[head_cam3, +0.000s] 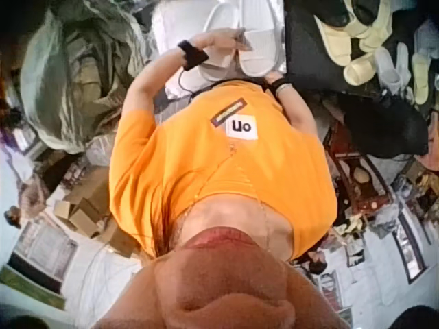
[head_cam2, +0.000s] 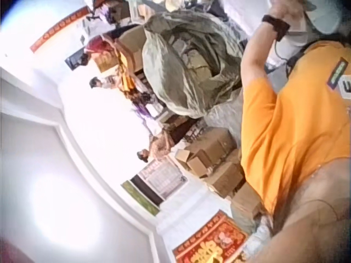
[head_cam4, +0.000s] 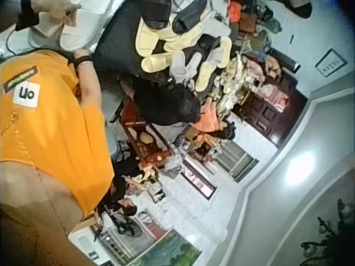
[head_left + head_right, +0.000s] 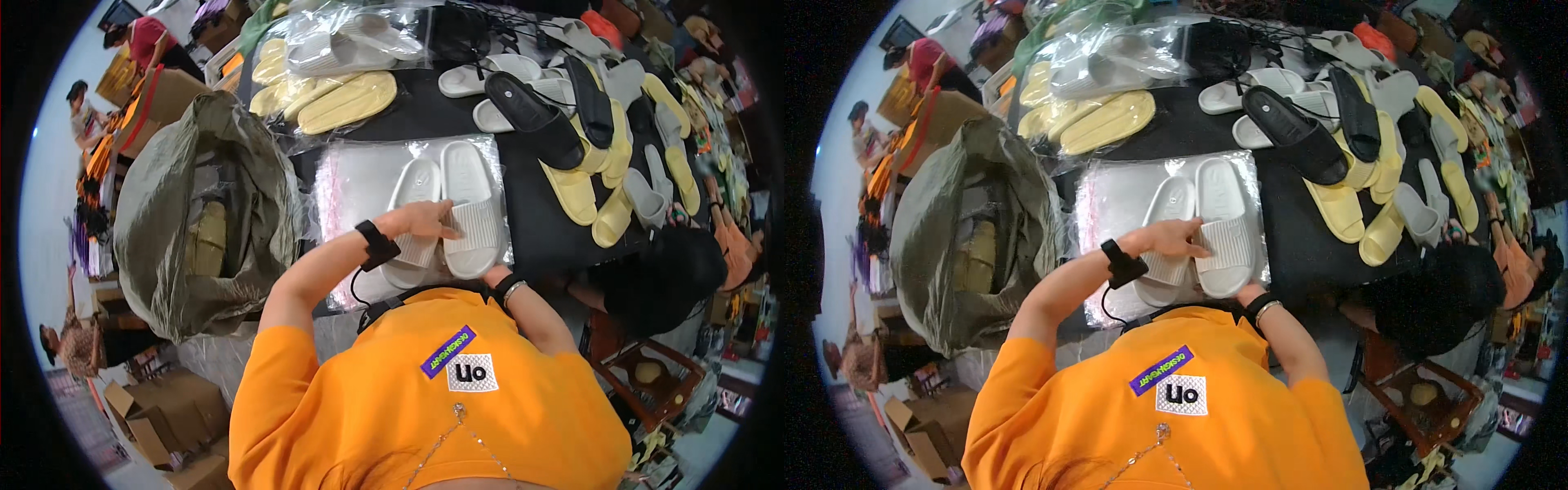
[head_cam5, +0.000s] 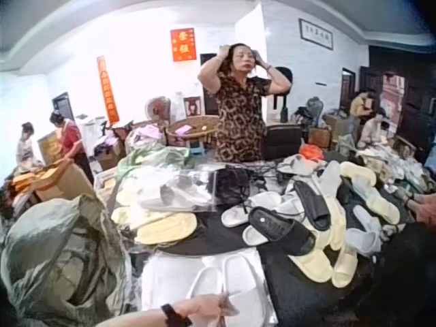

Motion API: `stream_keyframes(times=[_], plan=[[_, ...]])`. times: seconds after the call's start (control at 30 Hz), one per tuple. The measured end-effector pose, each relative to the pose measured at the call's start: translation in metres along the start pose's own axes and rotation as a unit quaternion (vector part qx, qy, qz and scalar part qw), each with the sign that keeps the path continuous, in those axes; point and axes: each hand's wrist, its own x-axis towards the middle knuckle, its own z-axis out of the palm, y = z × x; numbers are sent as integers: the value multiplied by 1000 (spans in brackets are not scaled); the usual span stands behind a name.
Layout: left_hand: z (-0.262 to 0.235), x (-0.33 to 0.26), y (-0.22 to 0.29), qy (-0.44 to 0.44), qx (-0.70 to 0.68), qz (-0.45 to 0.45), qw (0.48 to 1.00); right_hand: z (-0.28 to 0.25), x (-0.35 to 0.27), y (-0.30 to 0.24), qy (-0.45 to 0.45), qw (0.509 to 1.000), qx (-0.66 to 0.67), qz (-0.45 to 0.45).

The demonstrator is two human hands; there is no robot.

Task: Packing slippers into plastic bags.

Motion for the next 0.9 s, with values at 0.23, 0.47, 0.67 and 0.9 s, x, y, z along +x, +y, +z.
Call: stream_keyframes(times=[0.23,0.47,0.67,0.9], plan=[[24,-23,22,110,77,-88,987,23,-2,23,17,999,50,-7],[-10,-54,-43,164,109,-148,969,-8,-5,15,-34,990,-134,-24],[-49,-93,-84,215,123,-235,940,-7,-23,17,18,995,-88,30],[-91,-81,-12,192,201,-129,952,-4,-54,14,131,976,-114,128]])
